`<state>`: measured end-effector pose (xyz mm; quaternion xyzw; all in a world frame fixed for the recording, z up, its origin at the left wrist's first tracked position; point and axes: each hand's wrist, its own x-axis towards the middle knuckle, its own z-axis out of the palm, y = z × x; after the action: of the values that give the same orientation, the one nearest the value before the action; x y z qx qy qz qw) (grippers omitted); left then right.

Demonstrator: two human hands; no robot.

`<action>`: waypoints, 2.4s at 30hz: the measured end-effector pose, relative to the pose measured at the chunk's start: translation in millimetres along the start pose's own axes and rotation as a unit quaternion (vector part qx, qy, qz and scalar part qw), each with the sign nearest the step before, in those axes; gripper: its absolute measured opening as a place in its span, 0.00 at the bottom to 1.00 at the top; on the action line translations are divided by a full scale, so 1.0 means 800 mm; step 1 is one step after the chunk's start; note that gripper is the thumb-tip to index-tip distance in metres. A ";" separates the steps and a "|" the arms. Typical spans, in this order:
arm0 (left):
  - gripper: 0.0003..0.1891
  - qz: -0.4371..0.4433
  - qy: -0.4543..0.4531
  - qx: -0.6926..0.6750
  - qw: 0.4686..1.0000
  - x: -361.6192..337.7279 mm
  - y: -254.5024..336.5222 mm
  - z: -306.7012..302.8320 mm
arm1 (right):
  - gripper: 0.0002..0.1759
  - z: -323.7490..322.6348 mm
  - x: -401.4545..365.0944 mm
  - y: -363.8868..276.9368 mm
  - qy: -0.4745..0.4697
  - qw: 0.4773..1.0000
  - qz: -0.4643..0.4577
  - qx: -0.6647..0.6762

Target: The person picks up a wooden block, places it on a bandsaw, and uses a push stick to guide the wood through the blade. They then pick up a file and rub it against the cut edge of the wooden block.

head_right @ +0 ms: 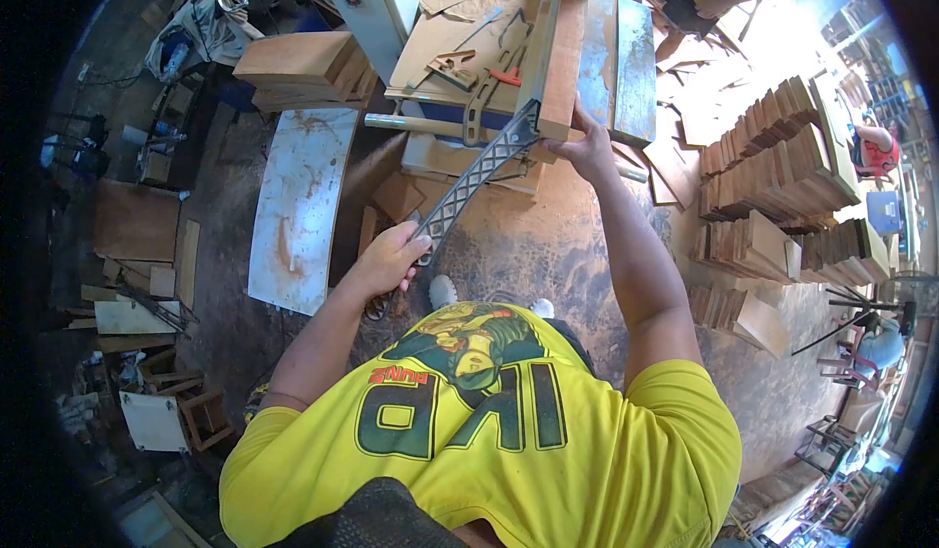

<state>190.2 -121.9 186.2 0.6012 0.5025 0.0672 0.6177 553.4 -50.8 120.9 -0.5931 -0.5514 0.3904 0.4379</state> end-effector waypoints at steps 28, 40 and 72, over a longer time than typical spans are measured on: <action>0.14 -0.007 0.020 -0.007 1.000 0.023 0.017 -0.005 | 0.23 0.037 -0.004 0.024 0.166 0.981 0.017 0.099; 0.13 0.003 0.011 -0.019 1.000 0.032 0.015 -0.009 | 0.19 0.035 0.001 0.066 0.192 0.981 0.006 -0.022; 0.13 0.005 0.003 0.006 1.000 0.043 0.027 -0.016 | 0.11 0.032 0.010 0.057 0.234 0.959 -0.017 -0.159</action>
<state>209.1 -83.4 187.9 0.6071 0.5016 0.0688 0.6124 543.7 -40.8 70.0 -0.7206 -0.4982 0.1410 0.4611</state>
